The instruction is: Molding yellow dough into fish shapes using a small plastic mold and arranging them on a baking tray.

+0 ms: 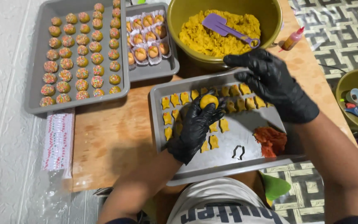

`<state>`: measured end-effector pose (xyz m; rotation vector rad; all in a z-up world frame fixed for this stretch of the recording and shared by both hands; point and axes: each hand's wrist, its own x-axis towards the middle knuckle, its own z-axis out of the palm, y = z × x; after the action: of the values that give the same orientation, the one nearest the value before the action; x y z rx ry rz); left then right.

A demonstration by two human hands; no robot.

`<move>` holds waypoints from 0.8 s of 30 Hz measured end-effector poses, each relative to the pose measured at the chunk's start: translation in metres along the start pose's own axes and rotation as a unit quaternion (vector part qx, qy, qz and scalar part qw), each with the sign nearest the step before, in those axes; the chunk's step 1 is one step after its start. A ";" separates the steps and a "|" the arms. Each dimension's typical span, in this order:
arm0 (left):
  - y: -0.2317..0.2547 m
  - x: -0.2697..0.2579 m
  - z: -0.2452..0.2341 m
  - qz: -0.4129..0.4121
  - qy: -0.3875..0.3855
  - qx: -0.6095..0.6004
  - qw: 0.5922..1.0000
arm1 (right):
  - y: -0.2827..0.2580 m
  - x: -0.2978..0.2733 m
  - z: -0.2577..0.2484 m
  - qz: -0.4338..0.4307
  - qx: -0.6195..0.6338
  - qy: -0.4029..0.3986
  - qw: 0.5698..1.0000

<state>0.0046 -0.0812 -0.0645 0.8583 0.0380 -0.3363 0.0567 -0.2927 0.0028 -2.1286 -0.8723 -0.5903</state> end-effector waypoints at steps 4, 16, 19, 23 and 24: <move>0.001 -0.005 -0.002 0.040 -0.045 0.020 0.998 | 0.037 0.075 -0.011 0.119 -0.258 -0.209 0.936; -0.020 0.003 -0.013 -0.027 -0.016 0.022 0.999 | 0.144 0.090 0.044 0.140 -0.469 -0.178 0.854; -0.025 0.004 -0.013 -0.038 -0.013 0.002 0.999 | 0.105 0.073 0.023 0.050 -0.438 -0.088 0.893; -0.010 0.000 -0.001 0.005 0.002 0.014 1.000 | 0.031 0.023 0.024 -0.083 -0.208 -0.028 0.974; -0.011 0.003 -0.003 0.005 0.004 0.011 1.000 | 0.010 0.013 0.027 -0.083 -0.207 -0.032 0.974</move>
<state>0.0045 -0.0864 -0.0750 0.8810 0.0371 -0.3251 0.0760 -0.2718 -0.0099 -2.4729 -1.0419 -0.8541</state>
